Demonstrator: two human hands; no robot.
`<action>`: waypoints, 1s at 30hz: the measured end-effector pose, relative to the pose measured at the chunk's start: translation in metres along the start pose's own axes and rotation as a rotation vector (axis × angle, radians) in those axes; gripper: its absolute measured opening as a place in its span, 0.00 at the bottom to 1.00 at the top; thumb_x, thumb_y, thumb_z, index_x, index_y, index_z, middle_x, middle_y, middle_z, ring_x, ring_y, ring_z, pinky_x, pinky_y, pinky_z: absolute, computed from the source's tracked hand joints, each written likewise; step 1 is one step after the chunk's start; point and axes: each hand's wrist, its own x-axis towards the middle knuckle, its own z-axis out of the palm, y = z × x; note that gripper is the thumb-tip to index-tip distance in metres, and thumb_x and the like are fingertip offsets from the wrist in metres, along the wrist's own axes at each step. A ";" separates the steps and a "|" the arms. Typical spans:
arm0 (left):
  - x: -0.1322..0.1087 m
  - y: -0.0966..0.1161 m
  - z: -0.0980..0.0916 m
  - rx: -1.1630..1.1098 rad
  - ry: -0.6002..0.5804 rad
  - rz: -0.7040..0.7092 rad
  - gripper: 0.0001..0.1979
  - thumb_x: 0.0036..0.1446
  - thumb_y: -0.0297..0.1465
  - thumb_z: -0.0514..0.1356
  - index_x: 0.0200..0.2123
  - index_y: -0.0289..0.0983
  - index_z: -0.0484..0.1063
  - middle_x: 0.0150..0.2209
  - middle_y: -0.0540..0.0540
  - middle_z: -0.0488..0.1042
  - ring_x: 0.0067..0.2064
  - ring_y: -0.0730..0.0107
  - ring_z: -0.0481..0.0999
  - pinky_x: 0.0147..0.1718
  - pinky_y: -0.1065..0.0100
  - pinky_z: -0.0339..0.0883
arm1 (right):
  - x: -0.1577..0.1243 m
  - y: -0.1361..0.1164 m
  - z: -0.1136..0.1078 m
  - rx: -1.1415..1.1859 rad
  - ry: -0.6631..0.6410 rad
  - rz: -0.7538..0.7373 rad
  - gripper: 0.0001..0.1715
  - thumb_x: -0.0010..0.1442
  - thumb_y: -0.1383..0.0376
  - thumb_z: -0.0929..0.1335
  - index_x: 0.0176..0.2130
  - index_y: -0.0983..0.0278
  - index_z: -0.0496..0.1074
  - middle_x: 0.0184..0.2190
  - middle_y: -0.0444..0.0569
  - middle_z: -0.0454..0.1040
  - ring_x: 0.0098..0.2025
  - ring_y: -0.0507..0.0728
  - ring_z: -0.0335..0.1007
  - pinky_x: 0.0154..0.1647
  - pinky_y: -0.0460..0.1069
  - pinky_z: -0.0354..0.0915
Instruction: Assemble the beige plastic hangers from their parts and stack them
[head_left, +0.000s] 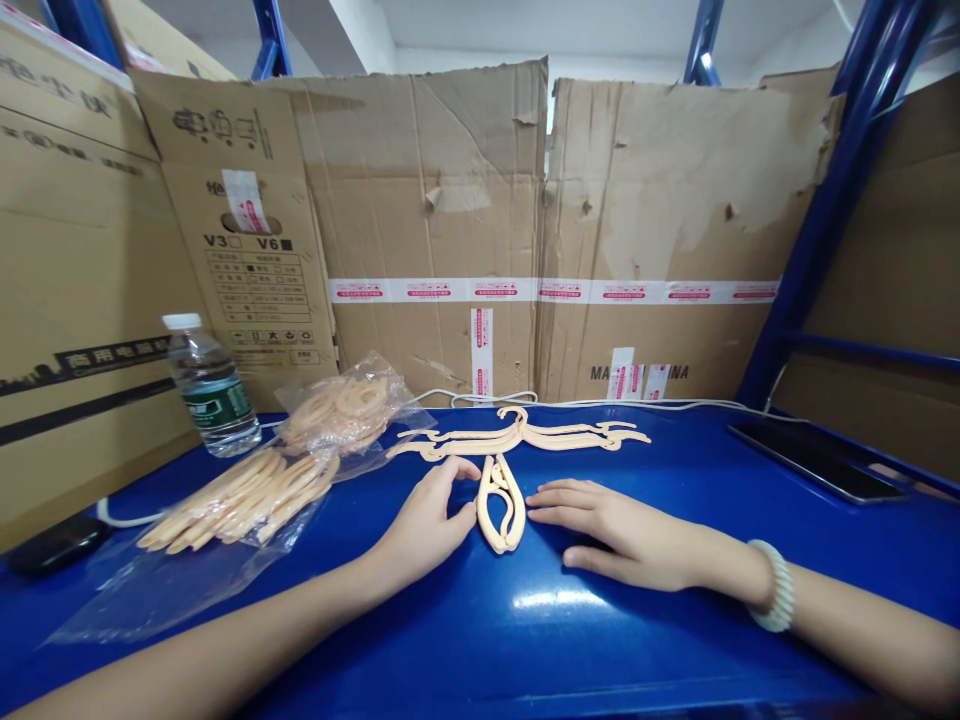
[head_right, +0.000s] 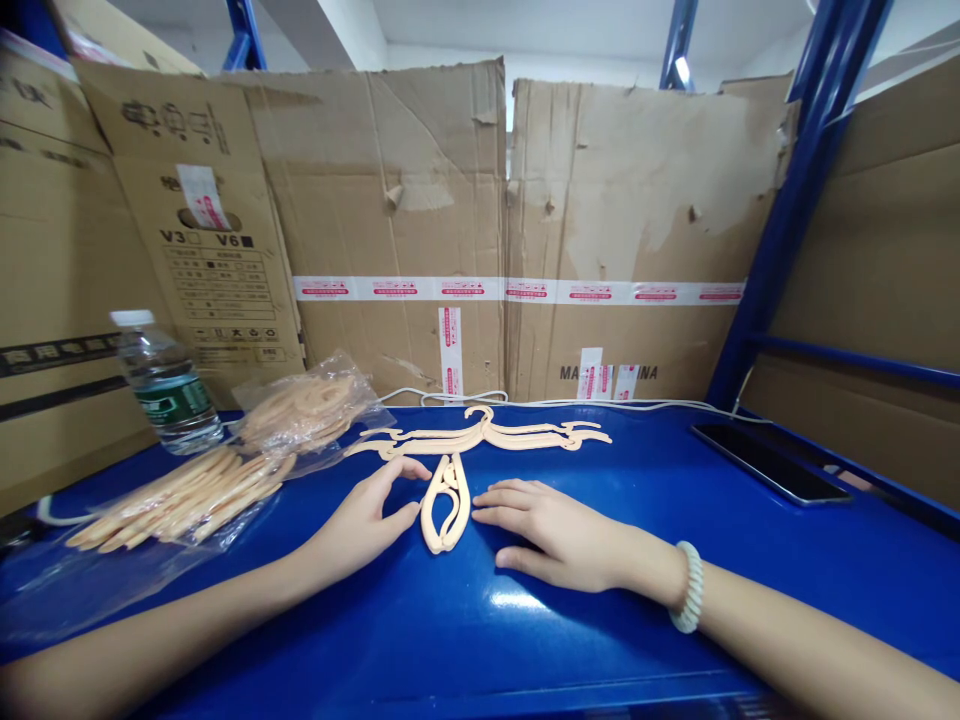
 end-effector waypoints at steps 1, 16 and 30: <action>0.000 0.000 0.000 0.000 -0.001 0.002 0.12 0.51 0.25 0.55 0.41 0.38 0.67 0.44 0.44 0.73 0.49 0.58 0.72 0.52 0.52 0.64 | 0.000 0.000 0.001 -0.005 0.007 0.000 0.26 0.67 0.57 0.61 0.62 0.63 0.60 0.61 0.55 0.61 0.63 0.61 0.53 0.64 0.59 0.52; -0.001 0.002 -0.001 -0.030 -0.034 -0.023 0.12 0.51 0.25 0.54 0.41 0.39 0.66 0.45 0.44 0.73 0.50 0.58 0.70 0.52 0.53 0.63 | -0.003 0.019 0.004 -0.099 0.271 0.133 0.14 0.47 0.73 0.60 0.21 0.61 0.46 0.20 0.42 0.56 0.26 0.53 0.51 0.28 0.48 0.49; 0.000 0.003 -0.001 -0.046 -0.034 -0.031 0.12 0.52 0.27 0.55 0.41 0.39 0.67 0.45 0.45 0.73 0.49 0.57 0.71 0.51 0.54 0.62 | -0.006 0.025 -0.001 -0.065 0.262 0.170 0.14 0.47 0.71 0.59 0.19 0.62 0.46 0.20 0.45 0.58 0.26 0.53 0.53 0.29 0.49 0.50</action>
